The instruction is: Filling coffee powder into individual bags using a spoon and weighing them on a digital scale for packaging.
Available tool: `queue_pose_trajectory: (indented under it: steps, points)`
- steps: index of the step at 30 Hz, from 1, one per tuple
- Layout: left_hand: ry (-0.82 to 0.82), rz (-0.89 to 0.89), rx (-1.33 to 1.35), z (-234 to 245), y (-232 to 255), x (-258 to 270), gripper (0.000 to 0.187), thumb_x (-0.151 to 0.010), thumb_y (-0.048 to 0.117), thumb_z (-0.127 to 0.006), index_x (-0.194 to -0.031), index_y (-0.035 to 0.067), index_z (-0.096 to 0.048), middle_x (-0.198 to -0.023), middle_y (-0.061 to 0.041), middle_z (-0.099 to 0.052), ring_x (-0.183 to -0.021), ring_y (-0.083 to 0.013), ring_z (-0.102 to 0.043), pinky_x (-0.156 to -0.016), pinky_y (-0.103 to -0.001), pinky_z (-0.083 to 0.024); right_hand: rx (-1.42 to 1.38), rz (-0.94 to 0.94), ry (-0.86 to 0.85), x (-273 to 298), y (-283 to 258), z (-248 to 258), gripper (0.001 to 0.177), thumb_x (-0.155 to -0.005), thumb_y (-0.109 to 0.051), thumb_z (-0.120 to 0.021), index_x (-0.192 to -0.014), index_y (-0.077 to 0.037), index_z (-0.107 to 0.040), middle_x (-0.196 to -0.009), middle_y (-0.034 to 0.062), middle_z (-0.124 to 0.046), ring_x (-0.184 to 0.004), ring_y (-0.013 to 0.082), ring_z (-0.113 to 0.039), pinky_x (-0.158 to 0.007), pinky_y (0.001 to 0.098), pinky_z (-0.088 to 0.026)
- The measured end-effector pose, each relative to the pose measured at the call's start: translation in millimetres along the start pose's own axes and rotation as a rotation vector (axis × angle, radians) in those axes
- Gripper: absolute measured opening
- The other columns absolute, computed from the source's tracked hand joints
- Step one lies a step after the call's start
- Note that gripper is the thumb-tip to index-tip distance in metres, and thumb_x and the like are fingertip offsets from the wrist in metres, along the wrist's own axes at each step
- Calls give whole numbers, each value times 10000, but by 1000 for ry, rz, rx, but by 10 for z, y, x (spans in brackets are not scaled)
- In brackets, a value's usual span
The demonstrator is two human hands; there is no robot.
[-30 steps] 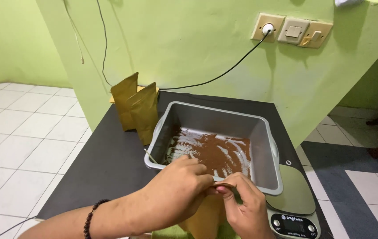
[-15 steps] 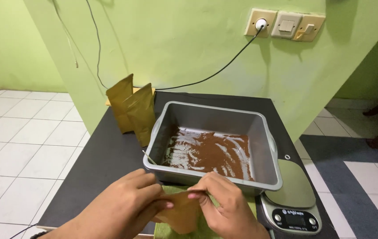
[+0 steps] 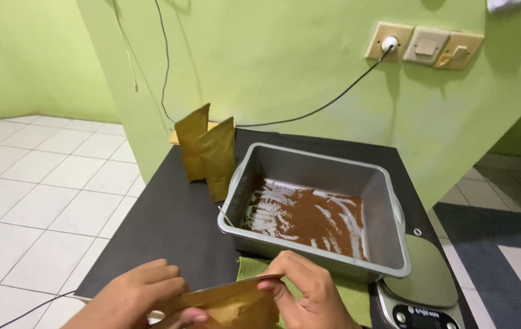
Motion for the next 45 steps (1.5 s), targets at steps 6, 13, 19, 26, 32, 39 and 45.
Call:
queue_pose_trajectory:
  steps: [6,13,19,26,32,39,45]
  points:
    - [53,138,-3,138,-228,165,513,-946,402,-810,-679,154,-449,-660,59,-404,-615,-114,-422,-569,-237,-382,-89,-234,-44,-35,288,-197,241,-1012,-231,-655,-809,-108,-616,-724,-14,-551,-661,130,-493,-605,272,-370]
    - [138,525,158,456,-604,524,355,-751,383,-936,-579,163,-717,-555,70,-627,-488,-84,-544,-455,-250,-481,-206,-312,-220,-462,204,-500,415,-999,-489,-539,-871,-103,-622,-803,-8,-560,-751,130,-533,-670,288,-414]
    - [192,695,-25,948,-751,494,419,-824,413,-829,-577,118,-663,-531,21,-601,-530,-122,-527,-532,-269,-441,199,20,-260,-1214,33,-430,327,-987,-268,-573,-1244,-66,-595,-1201,108,-638,-1104,239,-616,-996,400,-496]
    - [377,738,-98,906,-1139,155,436,-911,414,-736,-642,103,-589,-585,14,-530,-578,-132,-430,-584,-282,-365,511,17,-260,-2430,936,-510,422,-908,21,-380,-1239,-69,-627,-1226,117,-623,-1137,308,-566,-917,455,-497]
    - [532,606,-157,610,-1703,-32,310,-911,345,-741,-730,111,-649,-642,1,-600,-620,-173,-534,-624,-330,-428,537,-73,-485,-3202,1523,-891,588,-912,66,-354,-1390,-193,-579,-1407,13,-608,-1239,239,-433,-1039,444,-388]
    - [543,687,-158,545,-1812,-28,378,-913,428,-730,-717,142,-581,-643,18,-529,-635,-159,-497,-606,-317,-411,665,-581,-754,-3358,1871,-1265,822,-815,-23,-256,-1487,-407,-533,-1334,61,-398,-1229,301,-361,-1102,468,-400]
    - [352,809,-9,448,-1956,-34,360,-909,517,-654,-1090,216,-734,-811,40,-637,-723,-146,-625,-700,-313,-499,869,-204,-885,-3577,2114,-1524,453,-910,32,-408,-1120,-210,-729,-989,-75,-679,-1057,180,-394,-874,388,-210]
Point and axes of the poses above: each hand's wrist, its own x-axis away from the middle knuckle, its own z-axis out of the back of the hand, y = z × x, the point moved 7 cm from there along -x, towards the middle knuckle
